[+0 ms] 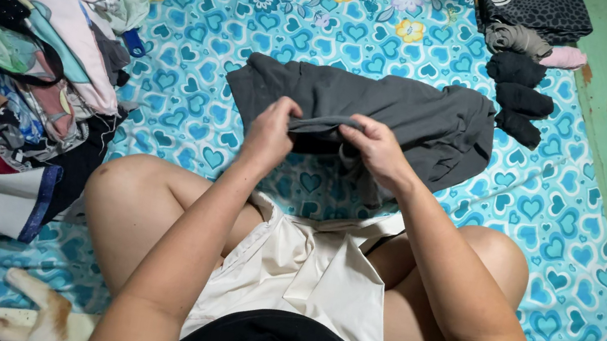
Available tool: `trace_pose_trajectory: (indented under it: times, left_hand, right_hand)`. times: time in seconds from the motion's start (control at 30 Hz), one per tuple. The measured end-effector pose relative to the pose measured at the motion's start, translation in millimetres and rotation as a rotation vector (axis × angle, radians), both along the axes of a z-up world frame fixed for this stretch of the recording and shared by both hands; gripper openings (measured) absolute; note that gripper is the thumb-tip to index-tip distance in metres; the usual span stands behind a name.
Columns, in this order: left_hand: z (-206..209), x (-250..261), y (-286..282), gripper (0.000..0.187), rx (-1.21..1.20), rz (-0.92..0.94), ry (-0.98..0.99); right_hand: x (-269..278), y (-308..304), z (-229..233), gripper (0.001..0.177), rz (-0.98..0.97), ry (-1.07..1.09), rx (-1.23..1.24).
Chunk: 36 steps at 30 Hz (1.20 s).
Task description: The person sits cross-legged on a bed and folds a light purple garment, smoothing it out and folding it into a compact rectangle. They then pick up a dark grey t-shirt, unfold it, smooth it flat, and fold it in half lengthwise before folding it again.
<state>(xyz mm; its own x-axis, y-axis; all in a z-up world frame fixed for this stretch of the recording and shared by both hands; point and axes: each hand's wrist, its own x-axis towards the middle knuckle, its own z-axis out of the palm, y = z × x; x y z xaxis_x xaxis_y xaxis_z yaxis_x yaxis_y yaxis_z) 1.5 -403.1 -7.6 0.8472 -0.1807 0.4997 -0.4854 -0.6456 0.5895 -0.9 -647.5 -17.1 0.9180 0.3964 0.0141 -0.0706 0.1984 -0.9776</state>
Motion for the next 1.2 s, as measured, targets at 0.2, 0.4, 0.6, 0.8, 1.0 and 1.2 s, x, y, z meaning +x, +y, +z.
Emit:
trace_pose_trajectory:
  times: [0.2,0.4,0.6,0.8,1.0,1.2]
  left_hand:
    - [-42.8,4.4,24.0,0.037,-0.524,0.301,0.286]
    - [-15.2,1.5,1.0,0.045,-1.201,-0.307,0.513]
    - [27.8,-16.2,1.4,0.047,-0.442,-0.287,0.621]
    - [14.5,0.5,8.4,0.031,-0.381,0.181,0.46]
    - [19.9,-13.7,-4.8,0.033,-1.216,-0.371,0.602]
    - [59.0,-27.4,-11.1,0.019,-1.366,-0.687,0.79]
  right_hand:
    - [-9.5,-6.0,27.9,0.015,0.096,-0.028,0.041]
    - [2.0,-10.7,8.5,0.022,-0.084,-0.184,-0.372]
    - [3.8,-30.1,20.6,0.026,-0.321,0.124,0.422]
    - [-17.3,-15.2,47.7,0.029,-0.019,0.218,0.222]
    - [-9.3,-6.5,35.2,0.027,-0.189,0.064,0.028]
    - [-9.5,-25.8,26.4,0.021,-0.176,0.325,0.527]
